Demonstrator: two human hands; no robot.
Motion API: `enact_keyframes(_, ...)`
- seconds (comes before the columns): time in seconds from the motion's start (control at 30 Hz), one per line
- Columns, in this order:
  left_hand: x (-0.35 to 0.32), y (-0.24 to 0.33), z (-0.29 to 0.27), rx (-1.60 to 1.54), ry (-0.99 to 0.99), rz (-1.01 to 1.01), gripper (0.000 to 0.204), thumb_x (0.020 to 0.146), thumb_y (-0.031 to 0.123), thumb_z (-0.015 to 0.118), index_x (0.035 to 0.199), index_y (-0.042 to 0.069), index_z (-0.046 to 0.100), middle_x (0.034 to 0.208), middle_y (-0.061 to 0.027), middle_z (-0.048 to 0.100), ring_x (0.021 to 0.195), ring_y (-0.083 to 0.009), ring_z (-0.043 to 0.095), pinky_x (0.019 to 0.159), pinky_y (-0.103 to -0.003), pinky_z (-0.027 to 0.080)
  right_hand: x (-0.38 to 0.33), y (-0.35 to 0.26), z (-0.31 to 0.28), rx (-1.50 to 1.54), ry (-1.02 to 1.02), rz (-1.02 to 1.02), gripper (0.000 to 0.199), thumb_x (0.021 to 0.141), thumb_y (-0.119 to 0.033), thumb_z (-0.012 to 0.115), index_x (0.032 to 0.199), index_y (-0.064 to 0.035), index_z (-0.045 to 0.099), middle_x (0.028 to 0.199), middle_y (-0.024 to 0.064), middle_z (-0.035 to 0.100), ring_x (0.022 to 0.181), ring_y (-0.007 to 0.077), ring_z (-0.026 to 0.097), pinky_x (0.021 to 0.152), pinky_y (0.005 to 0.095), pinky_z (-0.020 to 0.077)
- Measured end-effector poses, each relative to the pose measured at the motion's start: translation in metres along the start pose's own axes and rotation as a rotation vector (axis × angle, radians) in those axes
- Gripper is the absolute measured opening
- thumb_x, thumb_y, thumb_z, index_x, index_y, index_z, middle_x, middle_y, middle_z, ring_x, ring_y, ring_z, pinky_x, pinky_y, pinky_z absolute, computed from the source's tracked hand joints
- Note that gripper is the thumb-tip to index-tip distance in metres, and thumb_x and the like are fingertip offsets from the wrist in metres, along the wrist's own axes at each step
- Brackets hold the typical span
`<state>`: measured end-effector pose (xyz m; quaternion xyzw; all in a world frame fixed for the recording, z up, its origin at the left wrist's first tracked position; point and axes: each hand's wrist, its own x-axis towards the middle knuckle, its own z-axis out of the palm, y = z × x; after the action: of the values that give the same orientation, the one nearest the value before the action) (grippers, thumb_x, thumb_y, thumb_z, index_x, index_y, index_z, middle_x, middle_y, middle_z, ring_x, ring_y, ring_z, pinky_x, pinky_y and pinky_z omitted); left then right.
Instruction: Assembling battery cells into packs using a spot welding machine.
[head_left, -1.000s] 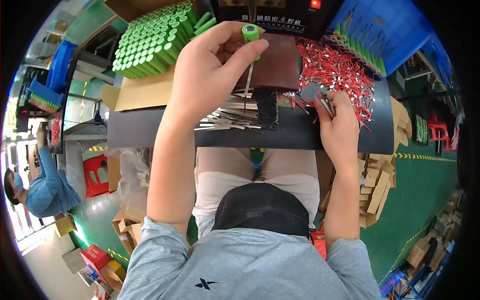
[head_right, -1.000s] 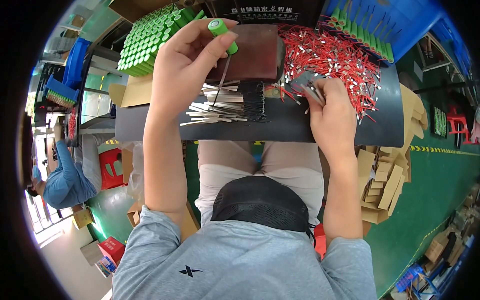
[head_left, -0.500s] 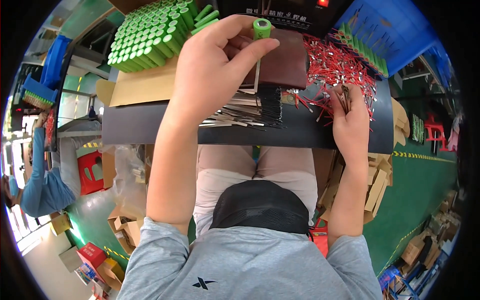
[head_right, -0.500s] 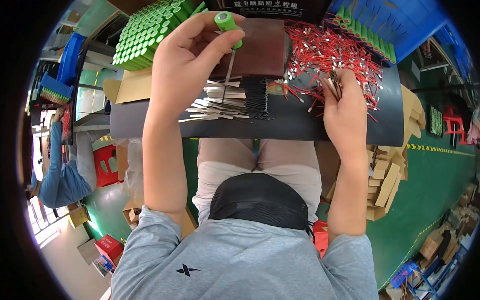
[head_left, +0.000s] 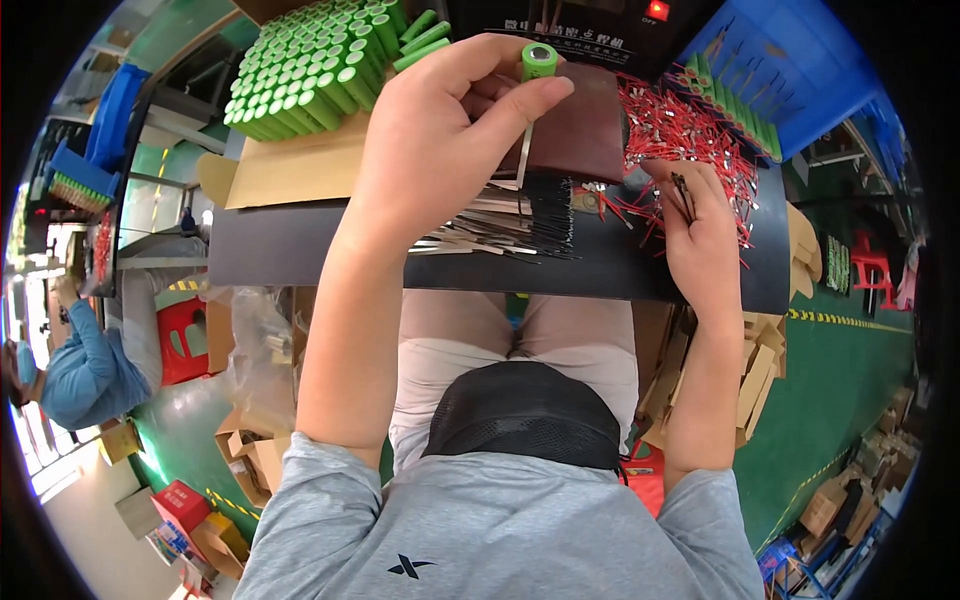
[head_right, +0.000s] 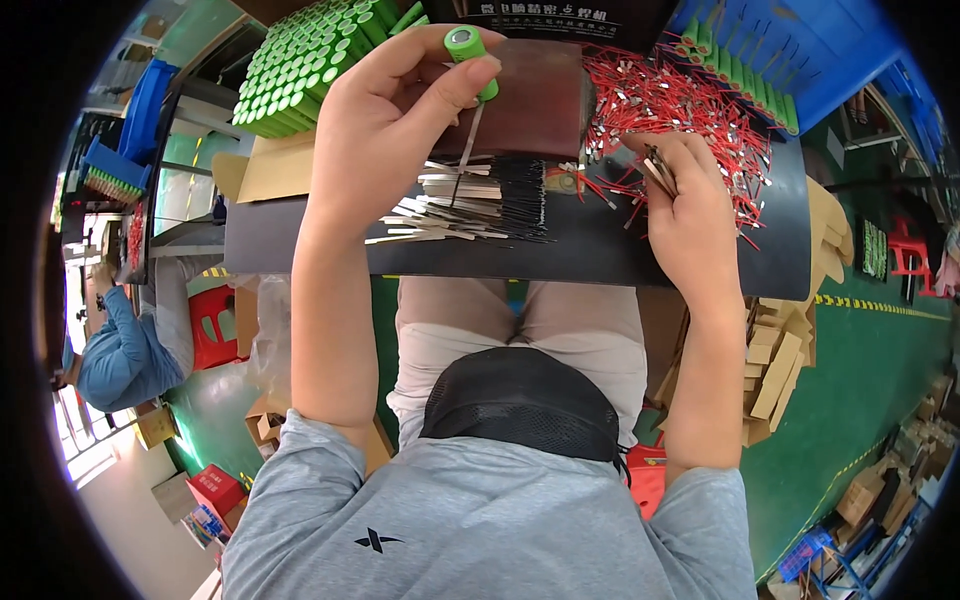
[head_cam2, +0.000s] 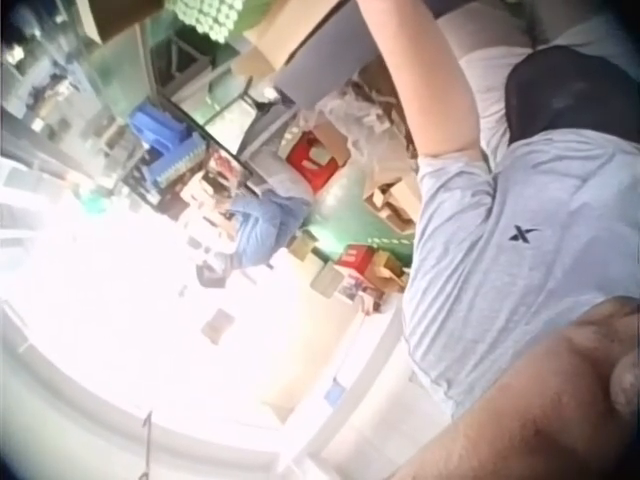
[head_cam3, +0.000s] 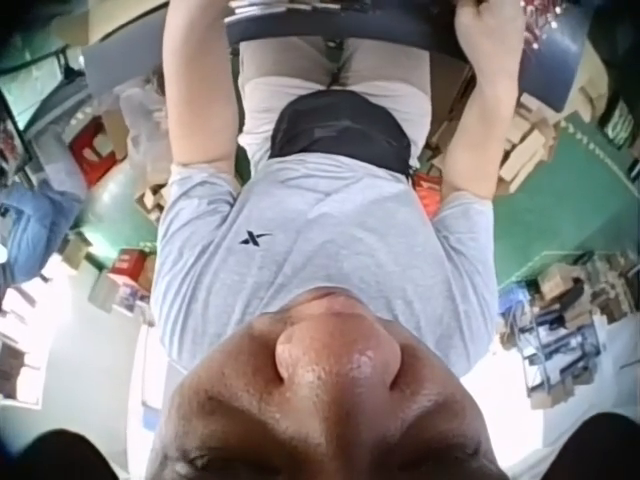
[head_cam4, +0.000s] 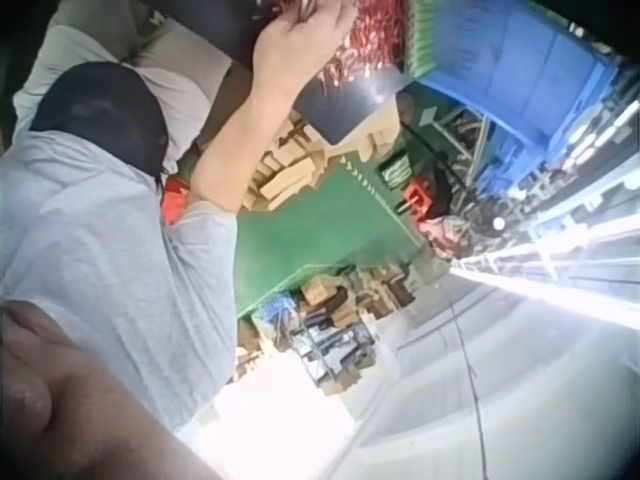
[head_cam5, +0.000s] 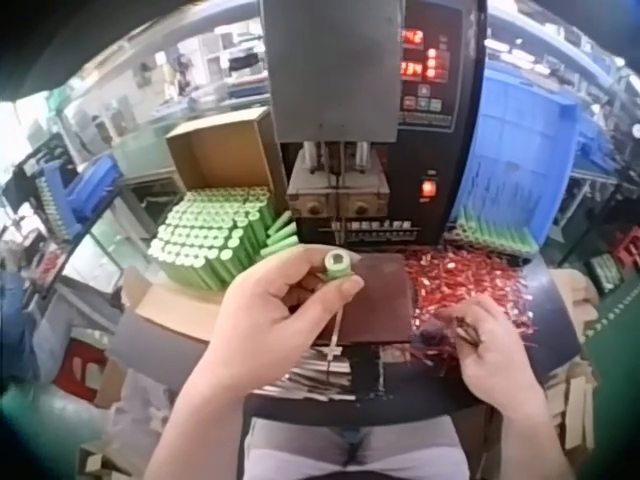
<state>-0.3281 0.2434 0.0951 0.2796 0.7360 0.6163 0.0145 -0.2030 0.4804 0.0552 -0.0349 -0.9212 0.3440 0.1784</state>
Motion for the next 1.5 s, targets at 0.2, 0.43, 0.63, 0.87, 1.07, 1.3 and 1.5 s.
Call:
enact_keyframes(0.2,-0.001,0.001,-0.001,0.018,-0.004,0.006,0.022,0.098,0.011,0.075,0.117,0.002,0.074,0.086,0.0021,0.07,0.075,-0.0037,0.061,0.067,-0.02,0.05,0.002,0.001,0.004,-0.177,-0.059,-0.023,0.02,0.095,0.006,0.063,0.115,0.0009,0.066,0.104,0.0153,0.064,0.095,0.034,0.065,0.084,0.0382,0.0519)
enact_keyframes(0.43,0.0,-0.001,0.001,0.116,0.039,0.079,0.023,0.096,0.011,0.076,0.117,0.002,0.074,0.084,0.0014,0.071,0.075,-0.0036,0.061,0.067,-0.021,0.049,0.009,-0.016,-0.003,0.086,0.044,0.157,0.011,0.1,-0.006,0.068,0.109,-0.0008,0.069,0.09,0.0013,0.066,0.079,0.0114,0.062,0.07,0.0281,0.0469)
enact_keyframes(0.63,0.004,-0.007,0.006,0.091,0.141,0.134,0.032,0.088,0.019,0.084,0.108,-0.002,0.071,0.079,-0.0091,0.068,0.068,-0.018,0.064,0.066,-0.031,0.053,0.035,-0.063,0.002,0.503,0.189,0.189,0.01,0.1,-0.009,0.071,0.107,-0.0015,0.072,0.086,-0.0063,0.065,0.067,0.0014,0.045,0.061,0.0216,0.0382)
enact_keyframes(0.87,0.002,0.0,0.004,0.156,0.072,0.037,0.021,0.097,0.01,0.074,0.117,0.004,0.073,0.083,0.0007,0.071,0.074,-0.0052,0.062,0.068,-0.022,0.052,0.064,-0.094,0.022,0.557,0.149,0.079,0.015,0.101,-0.013,0.071,0.114,-0.0057,0.075,0.069,-0.0101,0.055,0.055,-0.0012,0.039,0.051,0.0197,0.0268)
enact_keyframes(1.07,0.001,0.002,0.002,0.205,0.069,0.062,0.022,0.096,0.01,0.073,0.117,0.003,0.072,0.084,-0.0004,0.072,0.074,-0.0061,0.064,0.068,-0.023,0.053,0.069,-0.09,0.028,0.475,0.188,0.026,0.015,0.1,-0.015,0.074,0.111,-0.0053,0.076,0.075,-0.01,0.061,0.06,-0.0025,0.043,0.054,0.0185,0.0289)
enact_keyframes(1.3,0.001,-0.001,0.002,0.211,0.08,0.081,0.024,0.096,0.01,0.074,0.118,0.002,0.072,0.084,-0.0015,0.073,0.074,-0.0069,0.065,0.067,-0.024,0.053,0.068,-0.096,0.028,0.476,0.17,0.061,0.014,0.098,-0.014,0.075,0.109,-0.0037,0.077,0.072,-0.008,0.063,0.054,-0.0014,0.042,0.05,0.0192,0.0294)
enact_keyframes(1.5,0.003,-0.003,0.006,0.218,0.109,0.113,0.026,0.091,0.014,0.077,0.113,0.001,0.072,0.081,-0.0062,0.068,0.071,-0.016,0.063,0.066,-0.03,0.052,0.068,-0.095,0.027,0.488,0.181,0.018,0.015,0.098,-0.014,0.075,0.109,-0.0026,0.077,0.072,-0.0062,0.064,0.052,-0.0008,0.043,0.048,0.0199,0.0305)
